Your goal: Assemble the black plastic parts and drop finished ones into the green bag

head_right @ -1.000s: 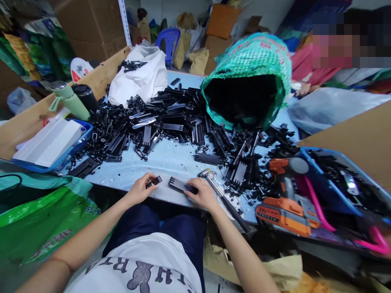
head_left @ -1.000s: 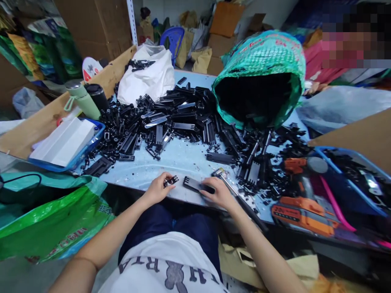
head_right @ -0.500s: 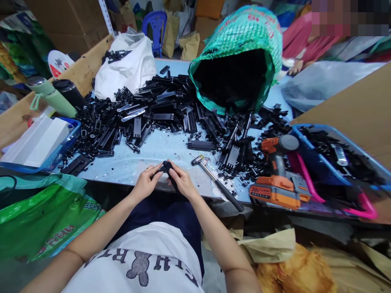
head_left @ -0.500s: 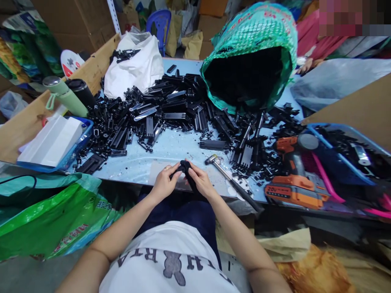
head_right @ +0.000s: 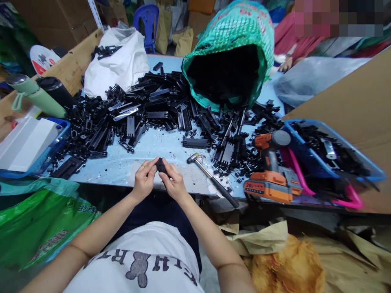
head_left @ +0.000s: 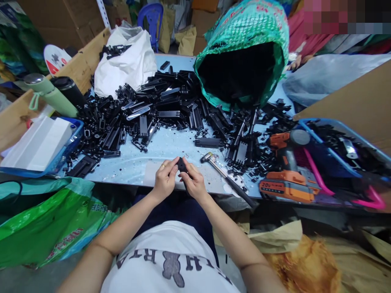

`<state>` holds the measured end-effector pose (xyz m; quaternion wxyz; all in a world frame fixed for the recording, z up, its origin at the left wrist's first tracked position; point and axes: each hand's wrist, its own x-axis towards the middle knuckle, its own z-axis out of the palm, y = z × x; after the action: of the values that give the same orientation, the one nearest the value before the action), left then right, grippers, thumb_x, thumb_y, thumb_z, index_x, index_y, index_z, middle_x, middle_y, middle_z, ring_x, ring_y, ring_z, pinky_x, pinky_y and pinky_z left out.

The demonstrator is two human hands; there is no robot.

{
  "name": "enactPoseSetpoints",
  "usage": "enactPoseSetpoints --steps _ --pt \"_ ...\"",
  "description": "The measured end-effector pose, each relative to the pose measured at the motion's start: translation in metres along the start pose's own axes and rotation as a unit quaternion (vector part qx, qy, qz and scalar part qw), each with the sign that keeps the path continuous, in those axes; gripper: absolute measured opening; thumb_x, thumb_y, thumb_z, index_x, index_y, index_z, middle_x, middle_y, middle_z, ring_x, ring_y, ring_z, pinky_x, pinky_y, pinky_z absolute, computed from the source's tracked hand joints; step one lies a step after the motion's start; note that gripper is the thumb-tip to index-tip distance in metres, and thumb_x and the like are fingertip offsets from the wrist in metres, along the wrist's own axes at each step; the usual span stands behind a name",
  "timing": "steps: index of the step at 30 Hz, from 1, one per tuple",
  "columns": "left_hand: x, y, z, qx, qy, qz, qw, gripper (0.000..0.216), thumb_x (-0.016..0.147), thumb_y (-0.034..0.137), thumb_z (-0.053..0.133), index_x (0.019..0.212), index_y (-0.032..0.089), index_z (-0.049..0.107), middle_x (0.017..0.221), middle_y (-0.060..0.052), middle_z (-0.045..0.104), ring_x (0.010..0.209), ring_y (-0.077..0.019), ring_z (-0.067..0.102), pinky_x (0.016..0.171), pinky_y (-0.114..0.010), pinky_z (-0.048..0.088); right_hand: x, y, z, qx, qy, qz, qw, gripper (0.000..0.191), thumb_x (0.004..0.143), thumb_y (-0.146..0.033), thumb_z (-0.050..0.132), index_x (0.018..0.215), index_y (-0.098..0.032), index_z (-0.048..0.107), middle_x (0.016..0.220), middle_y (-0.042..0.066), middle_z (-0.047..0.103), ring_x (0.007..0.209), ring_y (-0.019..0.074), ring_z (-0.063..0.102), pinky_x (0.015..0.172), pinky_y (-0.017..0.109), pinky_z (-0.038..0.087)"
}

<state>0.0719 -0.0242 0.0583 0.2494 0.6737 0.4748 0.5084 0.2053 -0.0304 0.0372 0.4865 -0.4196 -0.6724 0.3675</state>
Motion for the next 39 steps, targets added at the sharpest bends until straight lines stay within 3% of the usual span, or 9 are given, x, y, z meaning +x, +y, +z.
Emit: enactPoseSetpoints --steps 8,11,14,19,23,26,28,30,39 --pt "-0.013 -0.029 -0.004 0.106 -0.057 -0.136 0.983 0.042 0.092 0.028 0.036 0.133 0.019 0.041 0.112 -0.013 0.057 0.089 -0.0193 0.061 0.081 -0.037 0.051 0.031 0.024 -0.041 -0.201 -0.105 0.040 0.973 0.047 0.090 -0.044 0.040 0.134 -0.027 0.044 0.113 0.008 0.057 0.099 0.0207 0.056 0.088 0.037 0.046" --pt "-0.010 -0.032 -0.003 0.219 -0.169 -0.011 0.961 0.053 0.083 0.015 0.047 0.134 0.025 0.041 0.132 -0.013 0.045 0.125 -0.0300 0.040 0.101 -0.055 0.033 0.072 0.039 -0.100 -0.342 0.017 0.062 0.937 0.047 0.089 -0.042 0.042 0.130 -0.020 0.048 0.119 0.013 0.054 0.109 0.0240 0.050 0.093 0.039 0.041" --pt "0.002 -0.033 0.000 0.265 -0.298 0.112 0.910 0.049 0.078 0.006 0.048 0.120 0.031 0.054 0.116 -0.008 0.058 0.120 -0.0294 0.044 0.104 -0.068 0.011 0.115 0.056 -0.159 -0.482 0.194 0.154 0.841 0.048 0.088 -0.039 0.042 0.126 -0.010 0.048 0.119 0.020 0.051 0.113 0.0308 0.043 0.091 0.046 0.038" --pt "0.009 -0.033 -0.001 0.369 -0.270 0.098 0.884 0.040 0.082 0.004 0.042 0.114 0.021 0.059 0.087 -0.009 0.062 0.087 -0.0233 0.056 0.101 -0.058 0.026 0.151 0.070 -0.209 -0.518 0.249 0.338 0.746 0.044 0.085 -0.037 0.047 0.107 0.000 0.055 0.116 0.029 0.049 0.113 0.0380 0.041 0.086 0.052 0.037" --pt "0.007 -0.032 -0.011 0.412 -0.283 0.058 0.864 0.035 0.084 0.012 0.045 0.117 0.015 0.056 0.092 -0.013 0.061 0.092 -0.0273 0.054 0.088 -0.048 0.039 0.118 0.045 -0.193 -0.491 0.201 0.201 0.824 0.038 0.091 -0.036 0.037 0.117 -0.011 0.050 0.109 0.019 0.057 0.100 0.0283 0.054 0.081 0.041 0.041" --pt "0.010 -0.031 -0.013 0.324 -0.356 0.068 0.874 0.036 0.085 0.022 0.049 0.120 0.018 0.052 0.102 -0.013 0.058 0.100 -0.0270 0.051 0.084 -0.041 0.042 0.068 0.016 -0.156 -0.435 -0.087 0.029 0.896 0.035 0.091 -0.045 0.038 0.108 -0.020 0.055 0.098 0.009 0.062 0.084 0.0199 0.058 0.072 0.030 0.042" --pt "0.015 -0.029 -0.011 0.263 -0.395 0.080 0.876 0.036 0.086 0.021 0.045 0.122 0.020 0.050 0.107 -0.011 0.057 0.103 -0.0247 0.050 0.087 -0.038 0.040 0.036 0.003 -0.128 -0.403 -0.295 -0.040 0.865 0.036 0.088 -0.051 0.042 0.095 -0.021 0.059 0.083 0.006 0.063 0.073 0.0168 0.058 0.064 0.026 0.039" --pt "0.018 -0.027 -0.008 0.242 -0.414 0.076 0.874 0.037 0.086 0.021 0.043 0.123 0.020 0.049 0.109 -0.010 0.056 0.106 -0.0238 0.049 0.091 -0.038 0.038 0.012 0.000 -0.104 -0.417 -0.377 -0.058 0.825 0.039 0.089 -0.053 0.040 0.089 -0.019 0.059 0.076 0.005 0.062 0.067 0.0153 0.057 0.059 0.024 0.034" --pt "0.010 -0.031 -0.005 0.243 -0.362 0.081 0.896 0.062 0.067 0.061 0.063 0.111 0.019 0.049 0.104 -0.010 0.057 0.097 -0.0279 0.054 0.086 -0.039 0.039 -0.005 -0.008 -0.076 -0.532 -0.305 -0.038 0.789 0.041 0.092 -0.052 0.032 0.091 -0.020 0.056 0.078 0.006 0.062 0.068 0.0163 0.059 0.054 0.027 0.023"
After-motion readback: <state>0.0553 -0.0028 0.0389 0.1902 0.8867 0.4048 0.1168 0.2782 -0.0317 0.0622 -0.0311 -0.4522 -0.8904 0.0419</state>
